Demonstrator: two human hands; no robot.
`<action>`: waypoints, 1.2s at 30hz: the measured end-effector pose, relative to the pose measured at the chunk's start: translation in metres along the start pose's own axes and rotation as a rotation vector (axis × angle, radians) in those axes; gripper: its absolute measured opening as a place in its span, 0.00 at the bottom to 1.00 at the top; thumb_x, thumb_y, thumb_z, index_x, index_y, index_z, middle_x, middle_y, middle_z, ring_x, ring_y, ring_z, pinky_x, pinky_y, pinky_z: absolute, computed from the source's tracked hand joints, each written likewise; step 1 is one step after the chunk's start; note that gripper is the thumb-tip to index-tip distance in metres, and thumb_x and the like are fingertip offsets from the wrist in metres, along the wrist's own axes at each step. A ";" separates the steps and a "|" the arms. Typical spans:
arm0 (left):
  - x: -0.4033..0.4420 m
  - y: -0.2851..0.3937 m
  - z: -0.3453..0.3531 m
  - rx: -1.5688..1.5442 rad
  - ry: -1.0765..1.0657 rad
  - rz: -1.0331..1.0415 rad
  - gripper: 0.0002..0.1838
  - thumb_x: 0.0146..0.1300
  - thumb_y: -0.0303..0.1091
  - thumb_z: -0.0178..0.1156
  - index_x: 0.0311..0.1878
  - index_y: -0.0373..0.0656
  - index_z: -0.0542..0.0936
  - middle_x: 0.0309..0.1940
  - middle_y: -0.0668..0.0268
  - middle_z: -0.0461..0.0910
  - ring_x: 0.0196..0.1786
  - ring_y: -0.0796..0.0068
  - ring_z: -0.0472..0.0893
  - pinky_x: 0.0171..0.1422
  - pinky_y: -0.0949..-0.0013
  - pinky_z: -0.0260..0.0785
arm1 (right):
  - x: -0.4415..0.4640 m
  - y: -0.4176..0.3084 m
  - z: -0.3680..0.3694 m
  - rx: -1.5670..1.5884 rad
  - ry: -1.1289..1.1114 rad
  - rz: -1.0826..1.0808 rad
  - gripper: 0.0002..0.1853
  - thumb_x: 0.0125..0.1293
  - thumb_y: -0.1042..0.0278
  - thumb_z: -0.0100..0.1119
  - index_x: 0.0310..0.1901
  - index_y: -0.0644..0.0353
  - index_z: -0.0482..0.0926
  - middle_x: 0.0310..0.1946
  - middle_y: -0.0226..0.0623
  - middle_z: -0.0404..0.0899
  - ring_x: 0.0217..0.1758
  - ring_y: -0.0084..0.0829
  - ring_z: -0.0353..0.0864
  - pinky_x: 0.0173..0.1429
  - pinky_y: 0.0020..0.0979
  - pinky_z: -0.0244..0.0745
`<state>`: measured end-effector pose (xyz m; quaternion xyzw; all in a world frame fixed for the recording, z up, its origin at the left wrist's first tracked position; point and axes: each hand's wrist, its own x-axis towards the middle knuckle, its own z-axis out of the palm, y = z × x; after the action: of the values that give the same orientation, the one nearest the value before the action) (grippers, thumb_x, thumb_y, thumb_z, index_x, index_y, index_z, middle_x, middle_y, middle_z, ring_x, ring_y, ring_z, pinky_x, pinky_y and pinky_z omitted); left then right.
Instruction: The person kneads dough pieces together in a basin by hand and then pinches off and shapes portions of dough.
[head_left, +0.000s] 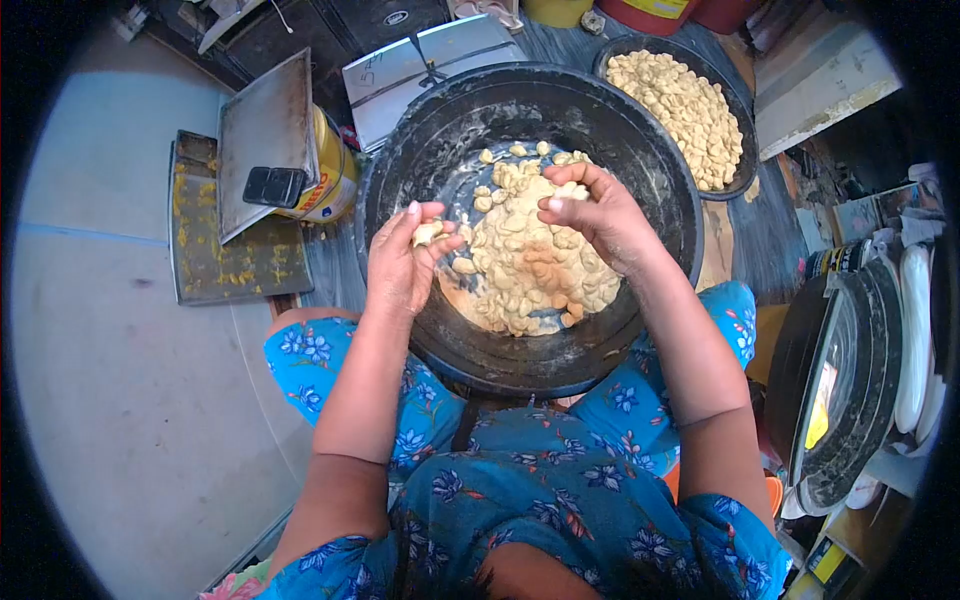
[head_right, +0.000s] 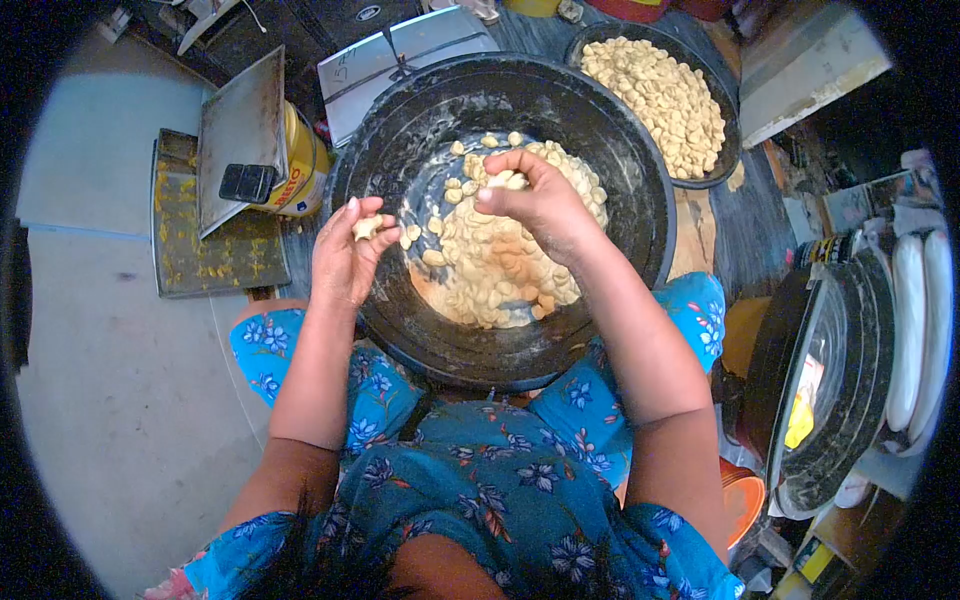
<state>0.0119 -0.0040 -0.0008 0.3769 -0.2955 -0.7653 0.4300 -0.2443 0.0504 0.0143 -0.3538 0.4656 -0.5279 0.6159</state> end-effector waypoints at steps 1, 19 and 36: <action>-0.001 0.001 0.003 0.033 0.030 0.044 0.14 0.64 0.28 0.55 0.51 0.30 0.74 0.43 0.59 0.76 0.43 0.70 0.78 0.49 0.67 0.76 | -0.001 -0.001 0.001 -0.102 -0.008 -0.003 0.15 0.61 0.71 0.62 0.48 0.60 0.72 0.49 0.36 0.71 0.45 0.27 0.79 0.51 0.31 0.76; -0.007 0.007 0.021 0.255 0.137 0.141 0.14 0.65 0.30 0.55 0.53 0.39 0.73 0.31 0.68 0.75 0.30 0.81 0.72 0.27 0.80 0.62 | -0.002 -0.001 0.006 -0.264 -0.190 -0.017 0.25 0.69 0.47 0.49 0.51 0.63 0.77 0.48 0.37 0.79 0.51 0.28 0.75 0.61 0.31 0.66; -0.077 0.072 0.039 0.630 -0.703 0.406 0.22 0.52 0.54 0.65 0.34 0.41 0.84 0.39 0.59 0.80 0.44 0.66 0.77 0.47 0.66 0.69 | -0.007 -0.011 -0.008 -0.737 -0.148 -0.125 0.20 0.65 0.57 0.58 0.52 0.63 0.76 0.47 0.41 0.77 0.54 0.30 0.75 0.58 0.32 0.69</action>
<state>0.0371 0.0358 0.1010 0.1429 -0.7059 -0.6205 0.3102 -0.2560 0.0554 0.0235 -0.6165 0.5558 -0.3348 0.4460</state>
